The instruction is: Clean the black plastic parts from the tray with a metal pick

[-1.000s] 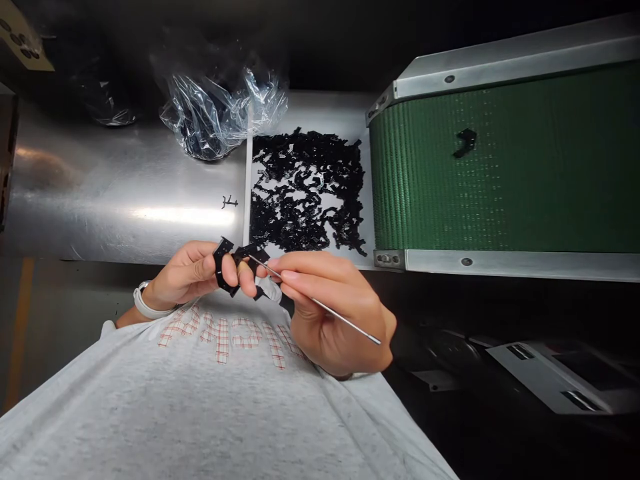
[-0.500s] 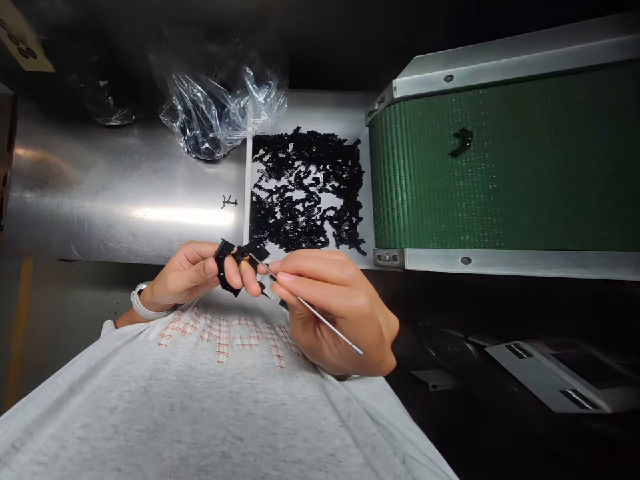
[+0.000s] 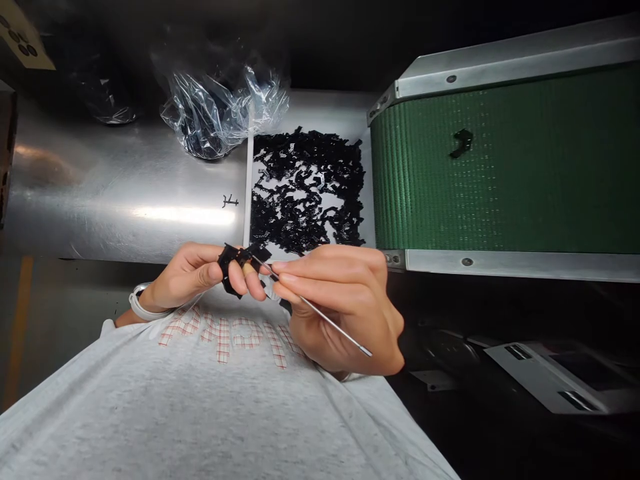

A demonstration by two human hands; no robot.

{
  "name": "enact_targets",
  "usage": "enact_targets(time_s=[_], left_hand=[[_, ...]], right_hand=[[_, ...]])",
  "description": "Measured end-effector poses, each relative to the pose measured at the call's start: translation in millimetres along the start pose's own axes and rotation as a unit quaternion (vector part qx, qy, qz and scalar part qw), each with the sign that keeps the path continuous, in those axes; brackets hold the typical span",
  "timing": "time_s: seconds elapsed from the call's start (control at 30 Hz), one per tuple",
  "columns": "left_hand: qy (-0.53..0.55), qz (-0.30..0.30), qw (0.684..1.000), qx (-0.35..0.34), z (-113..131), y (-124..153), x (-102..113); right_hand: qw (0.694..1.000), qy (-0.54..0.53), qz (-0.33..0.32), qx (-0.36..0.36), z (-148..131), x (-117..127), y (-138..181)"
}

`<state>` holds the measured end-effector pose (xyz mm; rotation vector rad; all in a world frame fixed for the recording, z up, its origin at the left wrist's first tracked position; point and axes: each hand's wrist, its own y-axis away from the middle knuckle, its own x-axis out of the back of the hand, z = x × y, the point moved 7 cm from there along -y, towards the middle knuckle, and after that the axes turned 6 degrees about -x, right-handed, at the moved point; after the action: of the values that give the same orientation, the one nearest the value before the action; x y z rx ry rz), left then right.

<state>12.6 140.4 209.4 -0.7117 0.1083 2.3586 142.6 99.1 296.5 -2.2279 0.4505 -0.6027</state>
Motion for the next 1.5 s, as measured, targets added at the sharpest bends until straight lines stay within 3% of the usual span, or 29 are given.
enact_targets(time_s=[0.17, 0.43, 0.57, 0.73, 1.07, 1.33, 1.5], left_hand=[[-0.017, 0.000, 1.000, 0.012, -3, 1, 2], [-0.016, 0.011, 1.000, 0.014, -4, -1, 3], [-0.011, 0.004, 1.000, 0.011, -4, -1, 2], [0.002, 0.043, 0.999, 0.006, -3, 0, 7], [-0.038, 0.028, 0.999, -0.002, -4, 0, 7], [-0.017, 0.017, 1.000, 0.001, -5, 1, 5], [-0.012, 0.012, 1.000, 0.001, -5, 1, 4]], right_hand=[[0.999, 0.007, 0.039, -0.014, 1, 0, 0], [0.997, -0.053, -0.047, -0.027, 8, -4, 3], [0.998, -0.048, -0.008, -0.030, 10, -3, 2], [0.998, -0.035, 0.031, -0.045, 13, -2, 1], [0.993, -0.103, -0.053, -0.036, 15, -3, 2], [0.998, -0.037, 0.007, -0.043, 15, -3, 2], [0.998, -0.052, 0.018, -0.042, 15, -3, 1]])
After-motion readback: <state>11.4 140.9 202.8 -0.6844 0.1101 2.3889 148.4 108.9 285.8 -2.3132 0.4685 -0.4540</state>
